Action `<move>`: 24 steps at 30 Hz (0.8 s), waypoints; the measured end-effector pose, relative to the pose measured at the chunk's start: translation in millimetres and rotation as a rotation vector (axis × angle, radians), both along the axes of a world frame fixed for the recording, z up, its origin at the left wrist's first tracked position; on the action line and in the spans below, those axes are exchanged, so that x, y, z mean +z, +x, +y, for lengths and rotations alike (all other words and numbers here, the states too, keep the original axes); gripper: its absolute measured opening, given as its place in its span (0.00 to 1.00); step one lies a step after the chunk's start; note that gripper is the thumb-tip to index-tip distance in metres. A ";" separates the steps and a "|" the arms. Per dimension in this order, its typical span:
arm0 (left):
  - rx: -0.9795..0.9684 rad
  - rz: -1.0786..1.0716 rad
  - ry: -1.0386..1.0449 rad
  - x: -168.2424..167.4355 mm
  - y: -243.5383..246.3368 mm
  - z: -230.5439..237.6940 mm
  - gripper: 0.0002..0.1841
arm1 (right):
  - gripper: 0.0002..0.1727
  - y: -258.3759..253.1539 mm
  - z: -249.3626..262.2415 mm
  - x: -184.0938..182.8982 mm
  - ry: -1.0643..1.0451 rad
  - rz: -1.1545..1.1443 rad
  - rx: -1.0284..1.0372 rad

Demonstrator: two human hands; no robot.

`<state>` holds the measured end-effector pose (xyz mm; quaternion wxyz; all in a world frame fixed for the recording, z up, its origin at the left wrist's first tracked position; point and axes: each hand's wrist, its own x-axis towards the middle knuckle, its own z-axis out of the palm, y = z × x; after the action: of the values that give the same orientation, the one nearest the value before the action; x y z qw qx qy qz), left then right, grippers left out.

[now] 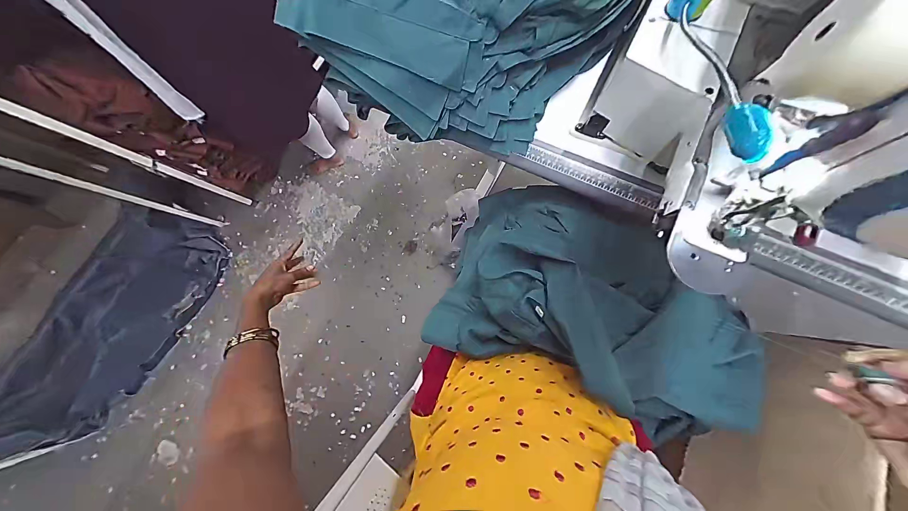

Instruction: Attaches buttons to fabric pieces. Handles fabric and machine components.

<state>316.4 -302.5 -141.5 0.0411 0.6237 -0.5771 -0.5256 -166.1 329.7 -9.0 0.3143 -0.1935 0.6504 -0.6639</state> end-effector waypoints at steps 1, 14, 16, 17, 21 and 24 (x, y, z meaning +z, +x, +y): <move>-0.013 0.011 0.002 1.5 -7.4 1.0 0.42 | 0.11 2.1 -9.2 3.1 0.028 0.016 0.053; -0.304 0.104 -0.540 83.7 -132.0 50.5 0.12 | 0.15 65.1 -104.7 18.8 0.291 0.437 0.119; -0.544 0.353 -0.442 121.3 -186.1 113.1 0.13 | 0.11 82.7 -131.0 22.7 0.214 0.572 0.152; -0.679 0.485 -0.352 135.2 -211.3 146.4 0.14 | 0.10 91.3 -143.0 25.9 0.162 0.634 0.164; -1.258 0.969 0.125 146.1 -274.0 262.1 0.20 | 0.13 105.4 -162.7 41.5 0.013 0.680 0.165; -1.371 1.193 0.252 126.5 -281.8 282.4 0.18 | 0.16 91.9 -149.2 42.1 -0.064 0.551 0.124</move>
<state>34.6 -20.1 -15.1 -0.0570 -0.2304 -0.6421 -0.7290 -74.1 180.5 33.1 0.1594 -0.4162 0.6769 -0.5858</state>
